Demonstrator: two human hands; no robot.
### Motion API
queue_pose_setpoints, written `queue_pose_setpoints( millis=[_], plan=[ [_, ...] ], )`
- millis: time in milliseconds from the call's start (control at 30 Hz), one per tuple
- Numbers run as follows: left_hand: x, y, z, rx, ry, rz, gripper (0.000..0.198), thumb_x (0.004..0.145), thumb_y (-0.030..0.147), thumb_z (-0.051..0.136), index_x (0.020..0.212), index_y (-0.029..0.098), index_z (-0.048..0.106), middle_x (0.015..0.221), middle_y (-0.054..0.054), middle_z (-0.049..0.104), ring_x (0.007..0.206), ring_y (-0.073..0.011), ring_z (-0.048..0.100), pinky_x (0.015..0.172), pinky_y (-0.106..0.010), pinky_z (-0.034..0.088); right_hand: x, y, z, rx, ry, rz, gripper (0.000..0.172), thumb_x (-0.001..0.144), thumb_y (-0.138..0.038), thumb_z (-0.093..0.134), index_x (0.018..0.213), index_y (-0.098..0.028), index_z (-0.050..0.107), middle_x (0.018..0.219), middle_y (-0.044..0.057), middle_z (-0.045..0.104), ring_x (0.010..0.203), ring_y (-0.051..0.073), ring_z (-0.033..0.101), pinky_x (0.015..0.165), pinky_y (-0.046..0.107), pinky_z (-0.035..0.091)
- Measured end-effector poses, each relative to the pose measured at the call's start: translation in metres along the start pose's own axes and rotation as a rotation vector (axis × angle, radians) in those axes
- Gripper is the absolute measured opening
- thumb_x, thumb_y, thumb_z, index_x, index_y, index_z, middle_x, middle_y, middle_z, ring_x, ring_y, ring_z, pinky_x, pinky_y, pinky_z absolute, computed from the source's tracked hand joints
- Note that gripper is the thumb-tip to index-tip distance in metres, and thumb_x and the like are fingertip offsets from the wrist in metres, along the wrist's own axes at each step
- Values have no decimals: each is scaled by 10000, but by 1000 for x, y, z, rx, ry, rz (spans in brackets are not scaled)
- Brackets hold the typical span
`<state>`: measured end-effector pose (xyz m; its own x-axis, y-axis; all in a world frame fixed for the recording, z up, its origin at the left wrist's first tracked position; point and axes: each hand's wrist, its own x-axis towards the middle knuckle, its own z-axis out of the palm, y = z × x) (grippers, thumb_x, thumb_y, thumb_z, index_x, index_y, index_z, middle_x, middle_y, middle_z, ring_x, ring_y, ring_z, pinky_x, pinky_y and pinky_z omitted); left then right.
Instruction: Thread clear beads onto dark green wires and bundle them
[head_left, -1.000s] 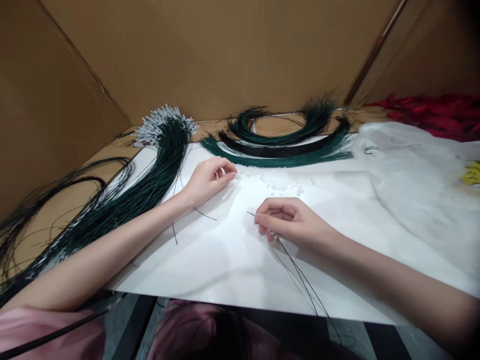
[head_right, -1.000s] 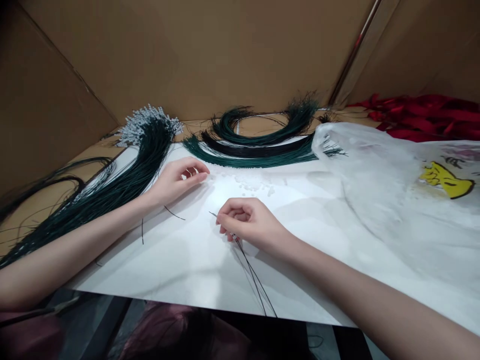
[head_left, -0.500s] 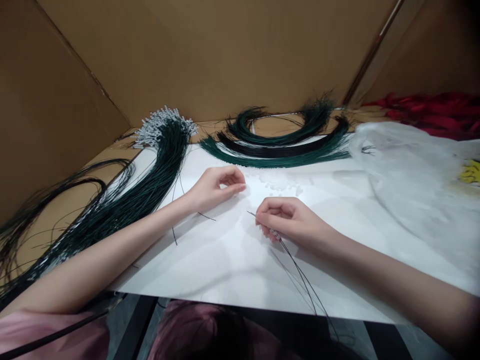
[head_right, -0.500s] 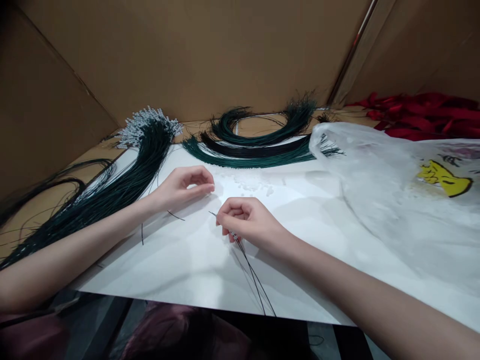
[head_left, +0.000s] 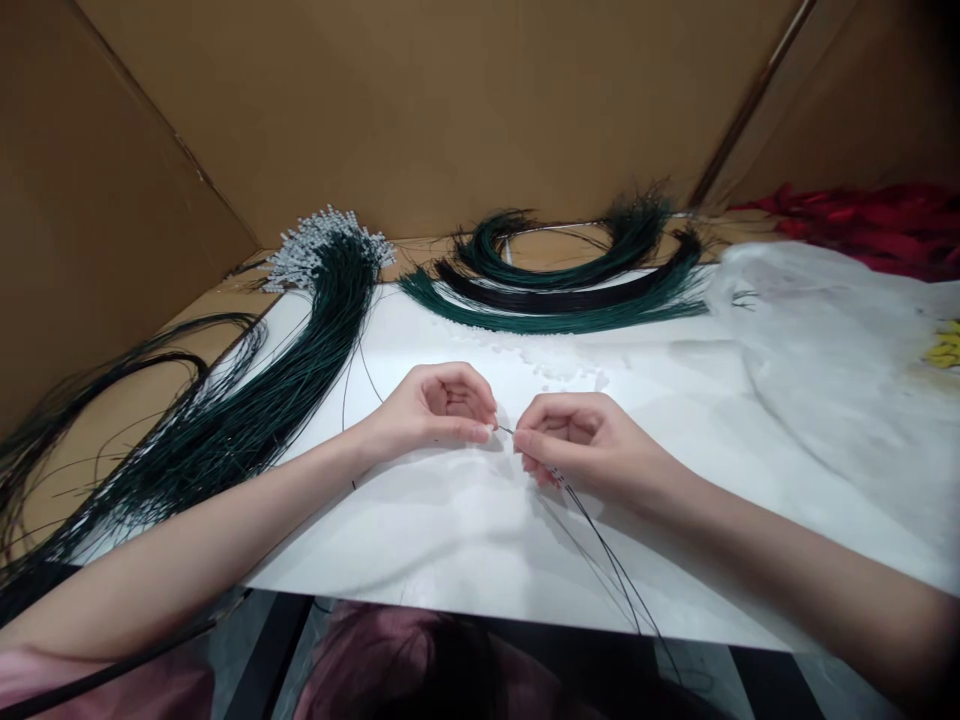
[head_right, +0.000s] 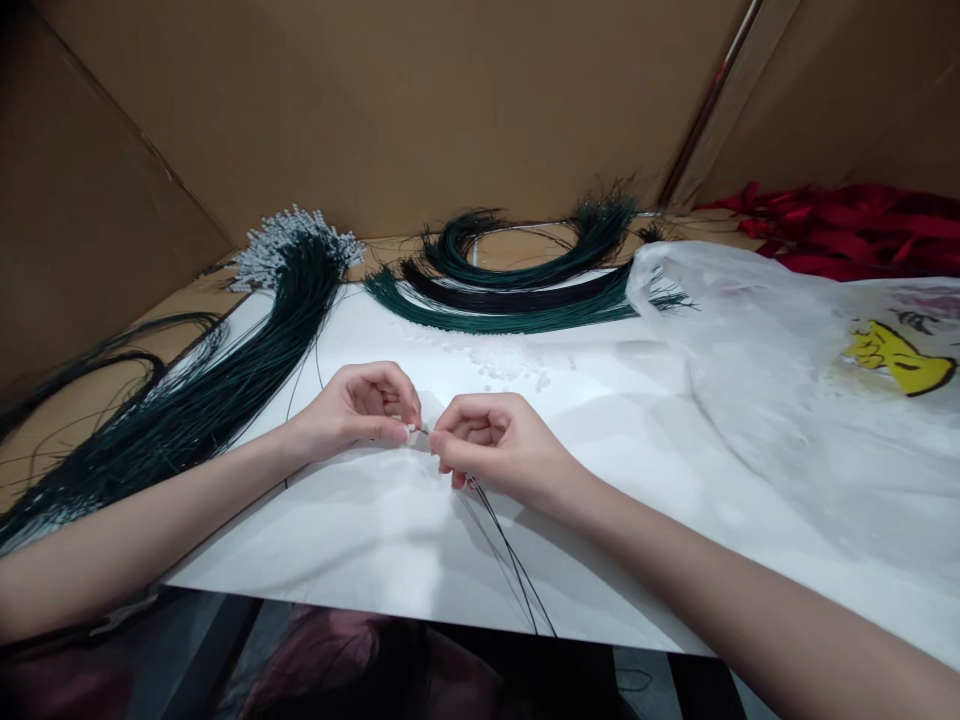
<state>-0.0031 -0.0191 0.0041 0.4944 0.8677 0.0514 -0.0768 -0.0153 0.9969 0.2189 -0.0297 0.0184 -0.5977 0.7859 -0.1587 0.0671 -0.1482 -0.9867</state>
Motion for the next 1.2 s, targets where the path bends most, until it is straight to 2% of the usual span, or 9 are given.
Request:
queue_pose_setpoints(
  millis=[333, 800, 1200],
  plan=[
    [0, 1, 1, 42, -39, 19, 249, 667, 148, 833, 844, 135, 659, 768, -31, 699, 730, -124, 644, 703, -247, 507, 1, 1, 0, -49, -37, -33, 102, 747, -180, 734, 699, -151, 649, 568, -24, 595, 491, 72, 530, 490, 190, 419],
    [0, 5, 3, 86, -82, 26, 237, 693, 146, 818, 874, 144, 665, 793, -30, 707, 729, -118, 638, 717, -251, 503, 1, 4, -1, -112, -50, -35, 87, 779, -189, 688, 709, -159, 646, 568, -25, 579, 508, 77, 531, 498, 194, 416],
    [-2, 5, 2, 53, -69, -3, 192, 736, 146, 786, 883, 146, 662, 809, -34, 721, 747, -111, 661, 703, -225, 509, 0, 5, 0, -123, -61, -27, 93, 778, -191, 683, 700, -162, 643, 562, -28, 573, 504, 75, 528, 503, 196, 424]
  ],
)
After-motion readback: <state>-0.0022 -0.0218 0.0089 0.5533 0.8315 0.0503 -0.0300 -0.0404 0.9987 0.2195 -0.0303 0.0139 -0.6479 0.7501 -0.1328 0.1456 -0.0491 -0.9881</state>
